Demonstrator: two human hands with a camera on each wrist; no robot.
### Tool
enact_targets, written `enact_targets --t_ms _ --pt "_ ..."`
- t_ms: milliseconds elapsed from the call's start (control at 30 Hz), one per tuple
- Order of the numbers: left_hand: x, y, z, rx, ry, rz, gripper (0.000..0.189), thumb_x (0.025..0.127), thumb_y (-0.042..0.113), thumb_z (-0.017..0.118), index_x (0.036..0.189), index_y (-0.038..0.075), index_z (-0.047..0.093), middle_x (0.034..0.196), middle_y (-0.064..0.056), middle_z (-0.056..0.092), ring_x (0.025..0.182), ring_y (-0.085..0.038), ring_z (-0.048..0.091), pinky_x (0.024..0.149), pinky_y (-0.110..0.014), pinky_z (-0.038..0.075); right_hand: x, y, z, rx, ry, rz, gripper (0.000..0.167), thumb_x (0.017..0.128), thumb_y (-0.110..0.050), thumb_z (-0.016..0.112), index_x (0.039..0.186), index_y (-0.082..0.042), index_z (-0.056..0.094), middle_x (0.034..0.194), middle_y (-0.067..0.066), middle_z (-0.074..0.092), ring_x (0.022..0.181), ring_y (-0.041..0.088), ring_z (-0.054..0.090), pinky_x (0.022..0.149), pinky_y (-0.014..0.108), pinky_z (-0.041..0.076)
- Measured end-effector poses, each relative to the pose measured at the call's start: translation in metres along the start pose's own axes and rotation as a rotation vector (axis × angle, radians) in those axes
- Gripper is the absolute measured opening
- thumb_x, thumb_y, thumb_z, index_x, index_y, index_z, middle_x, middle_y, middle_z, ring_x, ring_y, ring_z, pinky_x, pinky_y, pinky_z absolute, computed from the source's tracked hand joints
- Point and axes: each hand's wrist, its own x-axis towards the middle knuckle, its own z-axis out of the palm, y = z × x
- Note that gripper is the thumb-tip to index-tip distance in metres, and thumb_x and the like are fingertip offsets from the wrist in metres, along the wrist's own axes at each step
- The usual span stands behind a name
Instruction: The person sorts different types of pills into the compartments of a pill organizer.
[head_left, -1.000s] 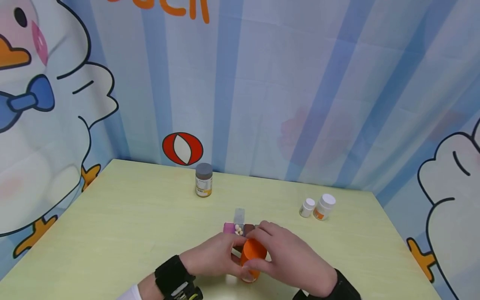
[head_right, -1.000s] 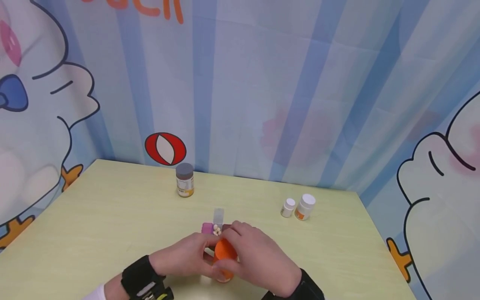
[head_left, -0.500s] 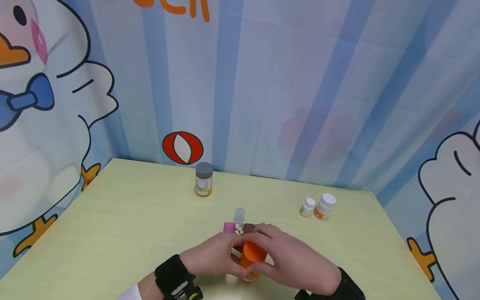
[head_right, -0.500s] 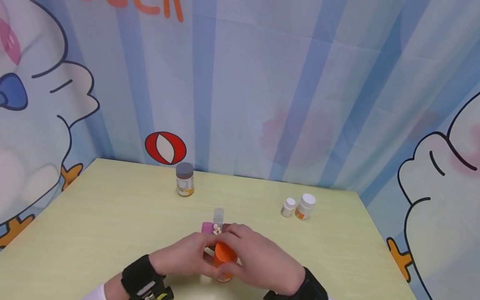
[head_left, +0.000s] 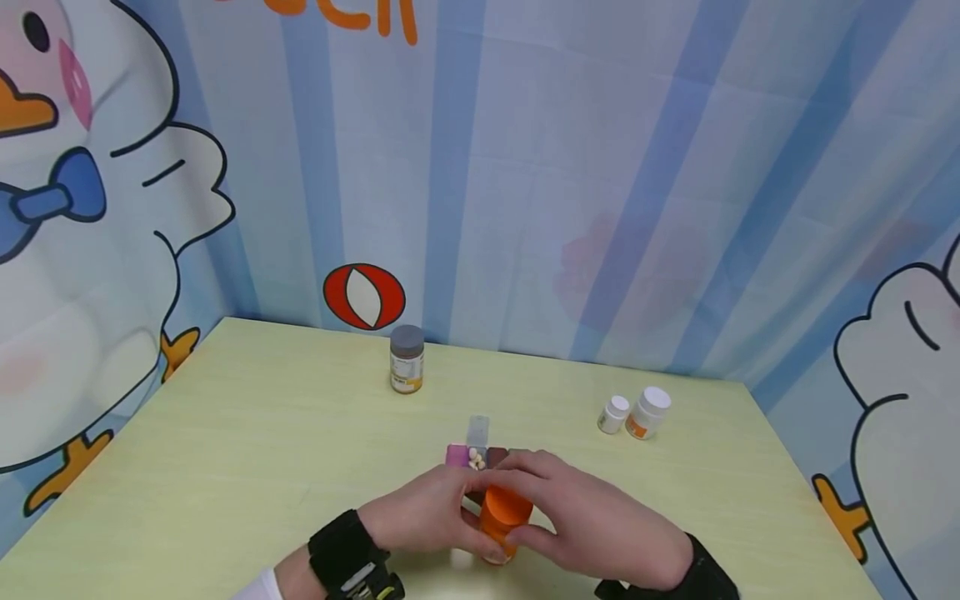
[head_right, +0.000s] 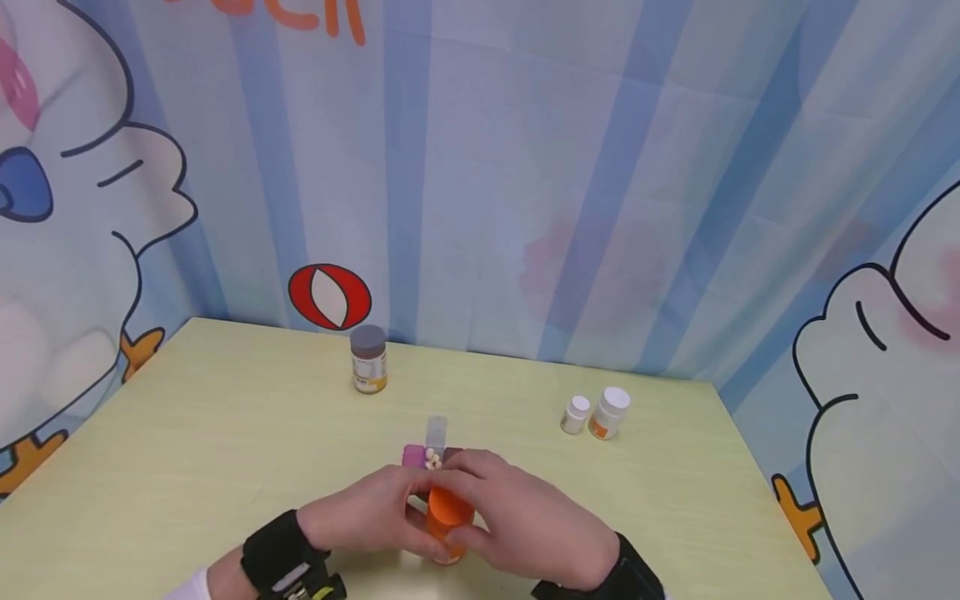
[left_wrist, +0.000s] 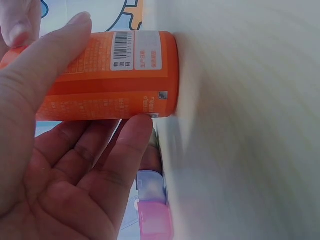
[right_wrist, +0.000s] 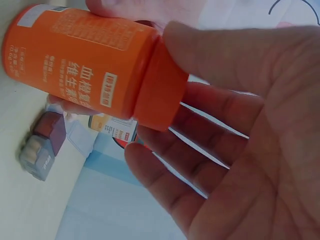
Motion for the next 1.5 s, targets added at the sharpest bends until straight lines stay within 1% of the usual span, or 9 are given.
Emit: enact_targets --t_ms 133,233,500,767,967,1233,1300,1400,1500 --pt "0.001 0.000 0.001 0.014 0.002 -0.007 0.049 0.073 0.036 0.082 0.118 0.036 0.062 0.111 0.016 0.063 0.096 -0.008 0.061 0.081 -0.022 0.053 0.000 0.000 0.001 -0.027 0.008 -0.031 0.048 0.092 -0.036 0.065 0.138 -0.033 0.050 0.136 -0.013 0.047 0.121 0.006 0.050 0.093 0.025 0.050" --pt "0.001 0.001 0.001 0.017 0.000 -0.011 0.049 0.073 0.036 0.082 0.118 0.035 0.063 0.110 0.016 0.063 0.095 -0.008 0.061 0.080 -0.022 0.053 -0.001 0.000 0.001 -0.048 0.026 -0.042 0.047 0.092 -0.035 0.065 0.137 -0.030 0.051 0.135 -0.012 0.048 0.118 0.006 0.051 0.093 0.024 0.051" --pt "0.001 0.002 0.001 0.010 0.001 -0.006 0.050 0.073 0.036 0.082 0.119 0.035 0.062 0.110 0.016 0.064 0.097 -0.009 0.060 0.080 -0.022 0.053 0.000 0.000 0.003 -0.068 0.036 -0.020 0.046 0.092 -0.038 0.064 0.136 -0.029 0.052 0.131 -0.011 0.050 0.110 0.003 0.053 0.090 0.022 0.051" --pt "0.001 0.004 0.001 0.013 0.008 -0.018 0.051 0.073 0.034 0.082 0.120 0.035 0.062 0.107 0.014 0.064 0.094 -0.011 0.060 0.079 -0.023 0.053 0.000 -0.003 0.004 -0.112 0.062 -0.017 0.046 0.091 -0.034 0.066 0.135 -0.024 0.054 0.127 -0.010 0.052 0.103 0.003 0.054 0.085 0.020 0.051" --pt "0.001 0.005 0.001 0.022 0.011 -0.013 0.049 0.073 0.035 0.082 0.119 0.035 0.062 0.105 0.013 0.065 0.092 -0.011 0.061 0.078 -0.023 0.053 -0.002 -0.005 0.004 -0.142 0.082 -0.019 0.046 0.091 -0.032 0.067 0.134 -0.023 0.054 0.125 -0.009 0.052 0.099 0.003 0.054 0.083 0.018 0.051" --pt "0.000 0.005 0.001 0.020 0.025 -0.022 0.051 0.073 0.037 0.082 0.120 0.038 0.061 0.106 0.014 0.065 0.095 -0.013 0.060 0.079 -0.024 0.053 0.002 -0.004 0.003 -0.078 0.044 0.017 0.047 0.092 -0.042 0.064 0.135 -0.030 0.052 0.130 -0.010 0.051 0.107 0.004 0.055 0.087 0.022 0.052" --pt "0.000 0.004 0.001 0.042 0.034 -0.029 0.052 0.073 0.039 0.082 0.120 0.039 0.061 0.105 0.014 0.065 0.095 -0.012 0.059 0.077 -0.024 0.052 0.002 -0.004 0.004 -0.070 0.029 0.028 0.047 0.092 -0.045 0.062 0.135 -0.030 0.052 0.132 -0.010 0.051 0.107 0.004 0.055 0.087 0.022 0.052" --pt "0.000 0.001 0.002 0.100 0.031 -0.042 0.047 0.073 0.042 0.082 0.115 0.034 0.063 0.098 0.012 0.065 0.089 -0.013 0.058 0.070 -0.023 0.047 0.001 -0.003 0.000 -0.056 0.011 0.052 0.047 0.092 -0.050 0.058 0.135 -0.030 0.052 0.131 -0.009 0.052 0.104 0.003 0.056 0.086 0.023 0.053" --pt "0.001 -0.002 0.004 0.164 0.027 -0.057 0.042 0.074 0.043 0.081 0.110 0.028 0.067 0.091 0.011 0.065 0.084 -0.014 0.057 0.068 -0.025 0.044 -0.003 0.000 -0.008 -0.035 0.050 0.105 0.045 0.092 -0.053 0.056 0.133 -0.034 0.052 0.125 -0.014 0.053 0.099 0.000 0.056 0.084 0.022 0.052"
